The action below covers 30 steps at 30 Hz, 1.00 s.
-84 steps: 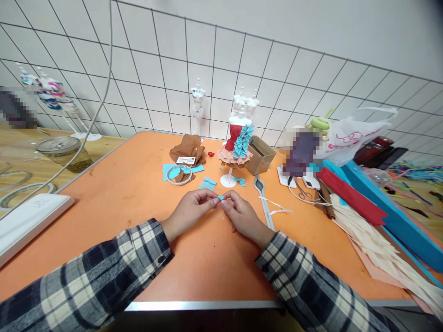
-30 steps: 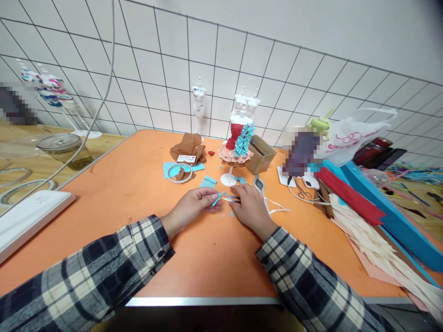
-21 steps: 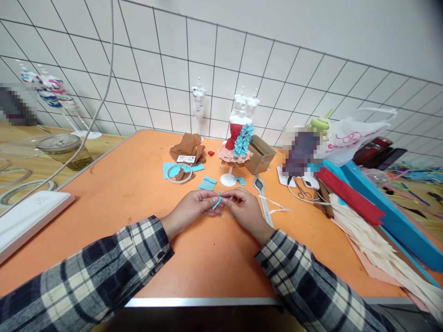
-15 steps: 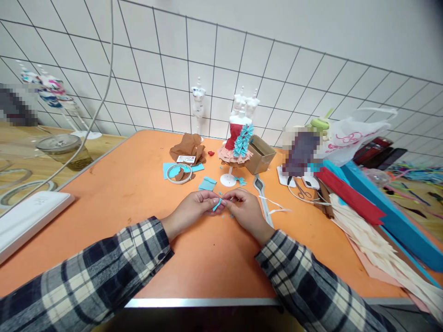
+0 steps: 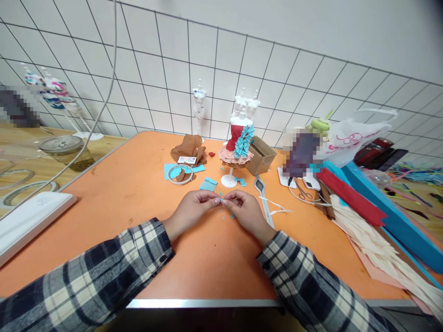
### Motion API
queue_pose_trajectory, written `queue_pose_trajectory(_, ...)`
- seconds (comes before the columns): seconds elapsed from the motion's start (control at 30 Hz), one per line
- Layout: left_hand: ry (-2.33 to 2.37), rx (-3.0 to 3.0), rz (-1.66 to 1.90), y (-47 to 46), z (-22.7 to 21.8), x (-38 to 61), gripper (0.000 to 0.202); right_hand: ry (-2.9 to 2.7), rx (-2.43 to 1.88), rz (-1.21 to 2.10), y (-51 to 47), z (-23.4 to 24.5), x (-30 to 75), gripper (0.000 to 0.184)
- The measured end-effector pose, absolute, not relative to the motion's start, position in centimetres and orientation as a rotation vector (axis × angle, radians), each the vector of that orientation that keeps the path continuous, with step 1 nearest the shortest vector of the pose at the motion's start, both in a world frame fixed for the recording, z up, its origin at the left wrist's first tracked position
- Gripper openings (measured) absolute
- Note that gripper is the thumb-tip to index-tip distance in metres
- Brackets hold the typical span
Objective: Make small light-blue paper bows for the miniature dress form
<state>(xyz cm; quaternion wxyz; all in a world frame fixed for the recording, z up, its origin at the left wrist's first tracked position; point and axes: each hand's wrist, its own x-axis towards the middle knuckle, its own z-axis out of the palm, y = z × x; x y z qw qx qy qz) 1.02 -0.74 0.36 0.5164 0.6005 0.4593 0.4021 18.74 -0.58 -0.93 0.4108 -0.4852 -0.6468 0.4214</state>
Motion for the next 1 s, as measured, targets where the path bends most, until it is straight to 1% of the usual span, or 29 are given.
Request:
queue_pose_trajectory(0.1,1.099,1.38,0.986,-0.73,0.21,1.05,0.029,-1.566,-1.193,1.216,-0.55,-1.02,18.65,0.022)
queue_pose_trajectory(0.2,1.072,1.308,1.004,-0.74,0.15,1.06,0.028,-1.489,-1.21,1.287,-0.49,-1.04,18.68,0.024)
queue_pose_trajectory(0.4,1.097,1.327,1.013,-0.66,0.08,0.97,0.028,-1.432,-1.203,1.324,-0.72,-0.4,18.6,0.027)
queue_pose_trajectory(0.57,1.034,1.306,0.931,-0.6,-0.34,1.19,0.037,-1.495,-1.188,1.26,-0.77,-0.29,18.38,0.02)
queue_pose_trajectory(0.77,1.107,1.414,0.974,-0.45,-0.33,1.09,0.032,-1.625,-1.214,1.136,-0.76,-0.7,18.49,0.014)
queue_pose_trajectory(1.0,1.16,1.394,1.006,-0.38,0.08,0.92,0.03,-1.478,-1.188,1.369,-0.89,-1.02,18.31,0.022)
